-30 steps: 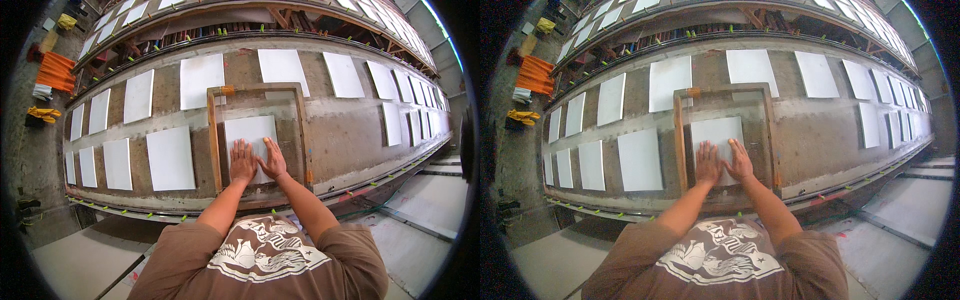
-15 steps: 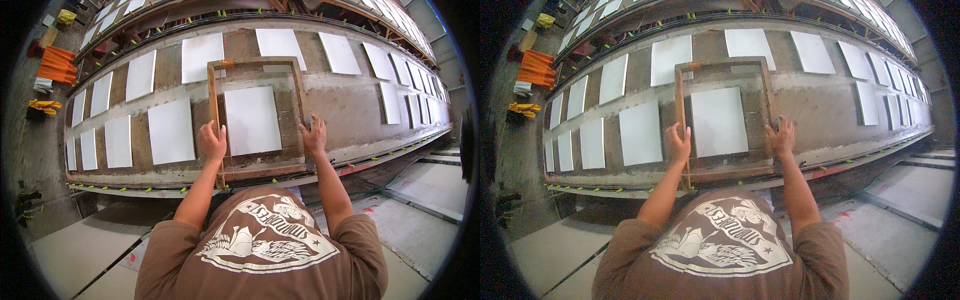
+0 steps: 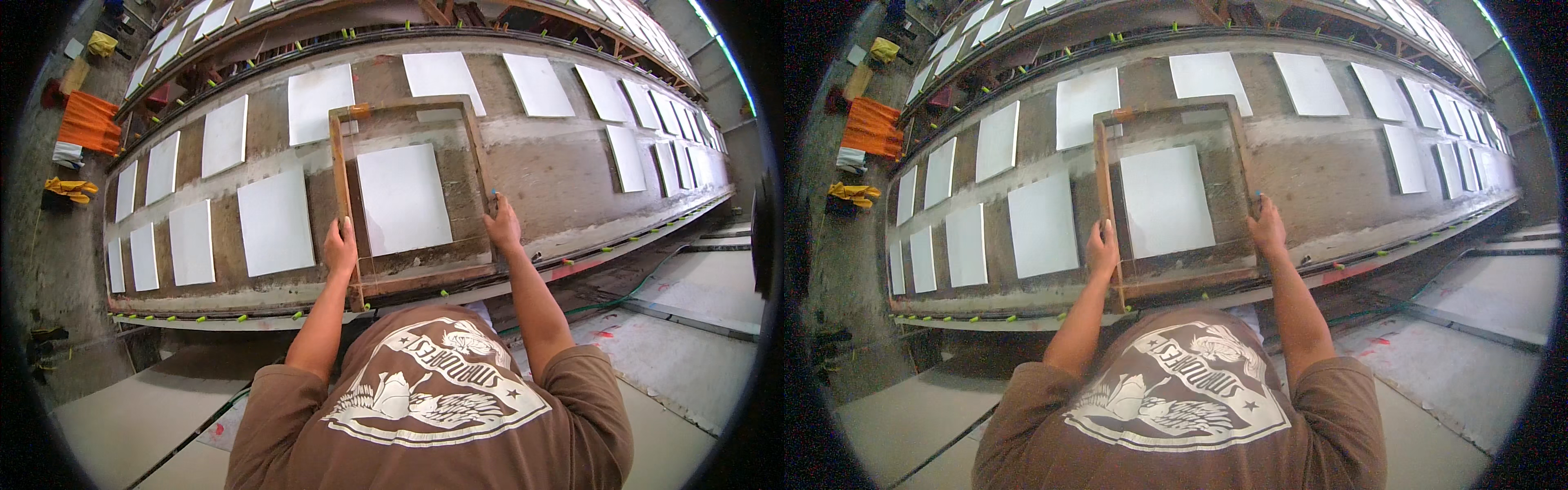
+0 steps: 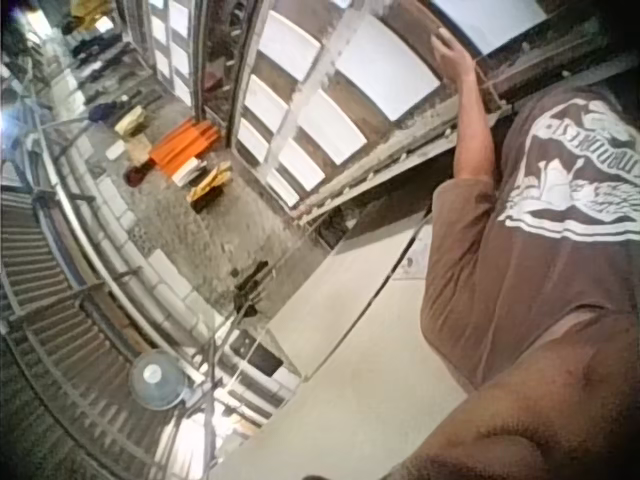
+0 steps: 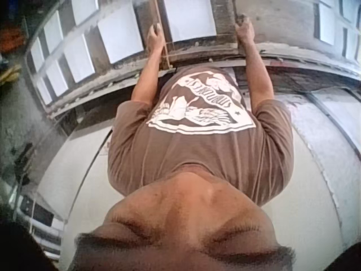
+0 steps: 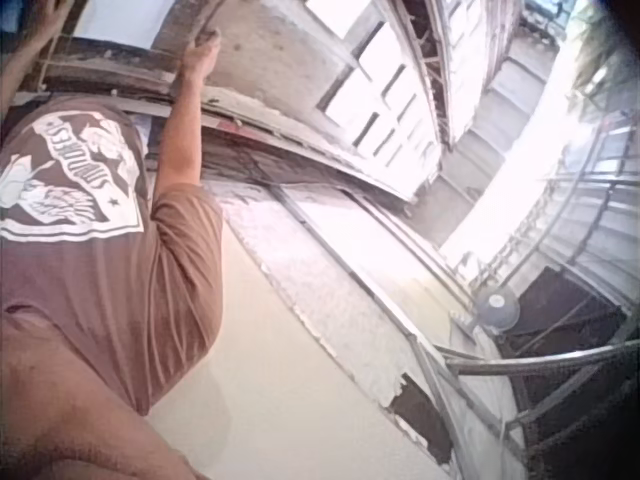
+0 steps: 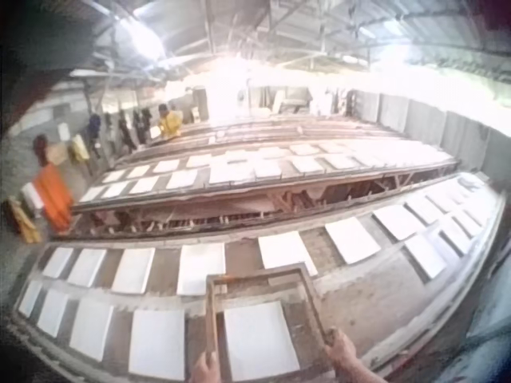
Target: The person repeatedly picks up white rectangular panels and places them into a wooden frame on a workbench. They adjust the panels within the frame and then remove them to repeat the process with other panels. The task involves handling the panels one at a time in a repetitive sequence.
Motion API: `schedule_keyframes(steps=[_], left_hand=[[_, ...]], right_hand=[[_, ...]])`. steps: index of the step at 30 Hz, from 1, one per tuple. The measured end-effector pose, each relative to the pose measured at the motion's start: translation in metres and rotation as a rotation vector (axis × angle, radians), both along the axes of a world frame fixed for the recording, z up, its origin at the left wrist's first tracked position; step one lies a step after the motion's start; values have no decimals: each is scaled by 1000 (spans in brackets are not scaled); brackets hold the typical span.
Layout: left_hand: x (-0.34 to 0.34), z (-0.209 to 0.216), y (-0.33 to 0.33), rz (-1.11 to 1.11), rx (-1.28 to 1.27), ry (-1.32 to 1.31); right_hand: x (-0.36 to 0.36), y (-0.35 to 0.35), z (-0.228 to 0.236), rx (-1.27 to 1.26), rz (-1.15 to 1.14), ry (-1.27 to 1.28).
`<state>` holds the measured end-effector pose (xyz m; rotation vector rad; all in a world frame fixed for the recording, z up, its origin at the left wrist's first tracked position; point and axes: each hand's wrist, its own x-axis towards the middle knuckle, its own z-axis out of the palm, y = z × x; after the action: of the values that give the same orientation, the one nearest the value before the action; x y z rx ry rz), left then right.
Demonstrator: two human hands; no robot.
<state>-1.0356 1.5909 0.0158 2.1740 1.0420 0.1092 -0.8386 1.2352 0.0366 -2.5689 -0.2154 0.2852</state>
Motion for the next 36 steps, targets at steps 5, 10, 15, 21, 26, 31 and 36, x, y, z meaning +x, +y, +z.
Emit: schedule_keyframes(steps=[5, 10, 15, 21, 26, 31, 36], left_hand=[[3, 13, 1, 34, 55, -75], [6, 23, 6, 34, 22, -188], [18, 41, -7, 56, 103, -232], [48, 62, -34, 25, 104, -328], [78, 55, -67, 35, 186, -396], [107, 56, -113, 56, 111, -249], [136, 54, -157, -5, 150, -190]], right_hand=[[-2, 2, 6, 26, -23, 10], [0, 2, 15, 16, 7, -52], [9, -5, 29, 28, 7, -96], [42, -27, 45, 64, 15, -126], [78, -60, 44, 48, 35, -106], [108, -105, 35, 56, 33, -115], [131, -148, 41, 58, 17, -81]])
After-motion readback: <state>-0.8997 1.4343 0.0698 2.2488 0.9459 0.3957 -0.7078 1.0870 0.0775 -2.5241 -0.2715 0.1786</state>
